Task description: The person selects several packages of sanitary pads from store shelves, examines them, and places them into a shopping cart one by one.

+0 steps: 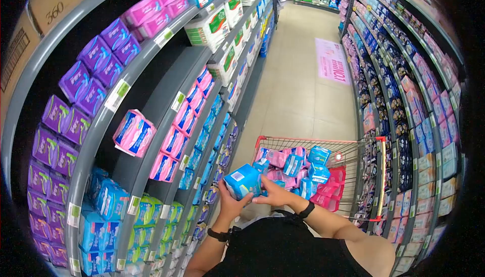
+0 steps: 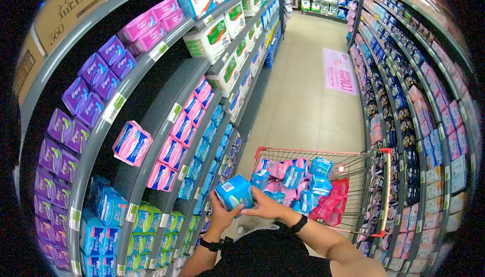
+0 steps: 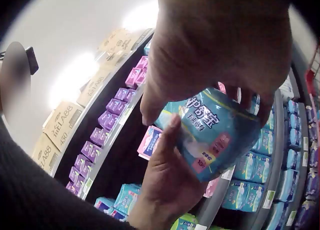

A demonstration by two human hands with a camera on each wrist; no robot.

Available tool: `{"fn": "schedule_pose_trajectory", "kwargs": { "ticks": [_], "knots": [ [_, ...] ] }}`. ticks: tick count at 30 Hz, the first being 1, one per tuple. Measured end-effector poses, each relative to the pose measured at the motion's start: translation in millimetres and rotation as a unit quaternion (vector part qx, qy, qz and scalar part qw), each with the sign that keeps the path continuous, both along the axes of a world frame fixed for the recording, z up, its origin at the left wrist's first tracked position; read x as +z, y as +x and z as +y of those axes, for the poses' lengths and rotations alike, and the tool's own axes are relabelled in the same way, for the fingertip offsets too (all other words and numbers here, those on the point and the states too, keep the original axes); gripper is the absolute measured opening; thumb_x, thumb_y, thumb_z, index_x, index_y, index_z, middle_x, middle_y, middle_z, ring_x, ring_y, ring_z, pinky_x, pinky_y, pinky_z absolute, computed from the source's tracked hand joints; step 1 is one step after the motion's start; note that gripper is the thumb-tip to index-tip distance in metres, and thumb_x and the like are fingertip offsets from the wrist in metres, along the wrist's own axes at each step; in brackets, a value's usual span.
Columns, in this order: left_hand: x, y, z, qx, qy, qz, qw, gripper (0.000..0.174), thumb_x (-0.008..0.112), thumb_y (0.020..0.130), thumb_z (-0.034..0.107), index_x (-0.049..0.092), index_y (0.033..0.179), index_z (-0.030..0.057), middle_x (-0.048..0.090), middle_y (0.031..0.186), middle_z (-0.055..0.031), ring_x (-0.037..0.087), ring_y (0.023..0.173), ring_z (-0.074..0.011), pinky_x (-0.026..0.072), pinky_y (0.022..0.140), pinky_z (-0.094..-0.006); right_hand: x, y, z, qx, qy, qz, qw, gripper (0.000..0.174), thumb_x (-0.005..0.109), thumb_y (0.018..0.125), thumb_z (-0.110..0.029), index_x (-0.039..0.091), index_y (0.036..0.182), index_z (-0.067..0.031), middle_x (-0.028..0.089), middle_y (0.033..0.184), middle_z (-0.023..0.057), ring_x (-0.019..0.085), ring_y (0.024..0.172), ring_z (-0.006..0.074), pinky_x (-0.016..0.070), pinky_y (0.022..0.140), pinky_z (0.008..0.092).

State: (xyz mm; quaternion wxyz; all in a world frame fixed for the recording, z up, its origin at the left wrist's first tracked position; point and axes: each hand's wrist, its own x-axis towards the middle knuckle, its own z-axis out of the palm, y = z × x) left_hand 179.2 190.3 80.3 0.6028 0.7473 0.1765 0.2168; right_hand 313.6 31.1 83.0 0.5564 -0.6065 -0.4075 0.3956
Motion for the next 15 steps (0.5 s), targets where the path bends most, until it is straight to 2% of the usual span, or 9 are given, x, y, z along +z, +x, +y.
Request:
{"fn": "schedule_pose_trajectory", "kwargs": {
  "ticks": [3, 5, 6, 9, 10, 13, 14, 15],
  "knots": [
    [3.1, 8.7, -12.5, -0.122, -0.027, 0.027, 0.992, 0.095, 0.083, 0.077, 0.017, 0.017, 0.143, 0.0, 0.038, 0.138, -0.0203, 0.041, 0.13, -0.0288, 0.0358, 0.108, -0.0431, -5.8, 10.1, -14.1, 0.004, 0.009, -0.07, 0.997, 0.104, 0.087, 0.074, -0.034, 0.023, 0.149, -0.0015, 0.042, 0.143, 0.0145, 0.041, 0.133, 0.024, 0.0375, 0.11, 0.042],
    [28.3, 16.6, -27.1, -0.192, -0.021, 0.002, 0.981, 0.092, 0.08, 0.081, 0.018, 0.016, 0.145, 0.0002, 0.035, 0.141, -0.0208, 0.037, 0.134, -0.029, 0.0339, 0.11, -0.0431, -7.8, 19.0, -28.2, -0.013, -0.011, 0.002, 1.0, 0.108, 0.089, 0.071, -0.033, 0.021, 0.15, -0.0019, 0.042, 0.144, 0.0141, 0.041, 0.133, 0.0238, 0.0361, 0.111, 0.0407],
    [34.0, 19.4, -31.9, -0.218, 0.003, 0.031, 0.975, 0.09, 0.075, 0.085, 0.016, 0.012, 0.148, 0.0011, 0.032, 0.145, -0.0209, 0.034, 0.137, -0.0312, 0.0324, 0.111, -0.0442, -8.7, 22.6, -35.3, -0.021, -0.021, 0.039, 0.999, 0.111, 0.09, 0.07, -0.033, 0.021, 0.15, -0.0021, 0.041, 0.144, 0.0139, 0.041, 0.133, 0.0237, 0.0354, 0.111, 0.04],
    [27.0, 28.7, -45.0, -0.252, 0.118, 0.02, 0.96, 0.093, 0.073, 0.085, 0.014, 0.008, 0.15, 0.0022, 0.03, 0.148, -0.021, 0.032, 0.14, -0.0341, 0.0304, 0.113, -0.0454, -6.2, 32.5, -52.3, -0.044, 0.0, 0.083, 0.996, 0.114, 0.093, 0.065, -0.03, 0.022, 0.149, -0.0018, 0.042, 0.143, 0.0148, 0.04, 0.134, 0.0233, 0.0343, 0.112, 0.0392],
    [30.3, 34.2, -52.7, -0.241, 0.106, 0.003, 0.965, 0.084, 0.073, 0.084, 0.01, 0.018, 0.147, 0.0016, 0.033, 0.147, -0.0214, 0.039, 0.136, -0.0342, 0.0365, 0.108, -0.044, -14.6, 35.2, -55.9, -0.07, 0.021, 0.055, 0.996, 0.113, 0.093, 0.064, -0.027, 0.021, 0.149, -0.0024, 0.042, 0.142, 0.0143, 0.041, 0.133, 0.0227, 0.0351, 0.112, 0.0391],
    [-16.9, 46.8, -51.4, -0.215, 0.055, 0.034, 0.974, 0.074, 0.074, 0.082, 0.007, 0.029, 0.14, 0.0015, 0.041, 0.14, -0.0207, 0.048, 0.128, -0.0303, 0.0438, 0.1, -0.041, -32.1, 44.1, -73.0, -0.089, 0.033, -0.049, 0.994, 0.106, 0.089, 0.068, -0.024, 0.021, 0.147, -0.0028, 0.043, 0.141, 0.0142, 0.044, 0.131, 0.0231, 0.0361, 0.111, 0.039],
    [-16.4, 53.3, -56.1, -0.189, 0.049, 0.012, 0.981, 0.069, 0.078, 0.079, 0.007, 0.036, 0.133, 0.0031, 0.048, 0.132, -0.0178, 0.054, 0.12, -0.0265, 0.0477, 0.092, -0.038, -9.1, 46.5, -80.4, -0.089, 0.012, -0.047, 0.995, 0.098, 0.086, 0.071, -0.022, 0.025, 0.146, -0.0028, 0.048, 0.137, 0.0142, 0.049, 0.126, 0.0228, 0.038, 0.109, 0.0384],
    [-16.4, 57.2, -61.8, -0.177, 0.035, 0.026, 0.983, 0.07, 0.079, 0.078, 0.008, 0.036, 0.133, 0.0038, 0.048, 0.131, -0.0169, 0.054, 0.12, -0.0262, 0.0477, 0.093, -0.0384, -12.8, 54.8, -86.0, -0.068, -0.006, -0.043, 0.997, 0.096, 0.085, 0.072, -0.022, 0.026, 0.145, -0.0028, 0.05, 0.135, 0.0139, 0.049, 0.125, 0.0226, 0.0386, 0.108, 0.0385]
  ]
}}
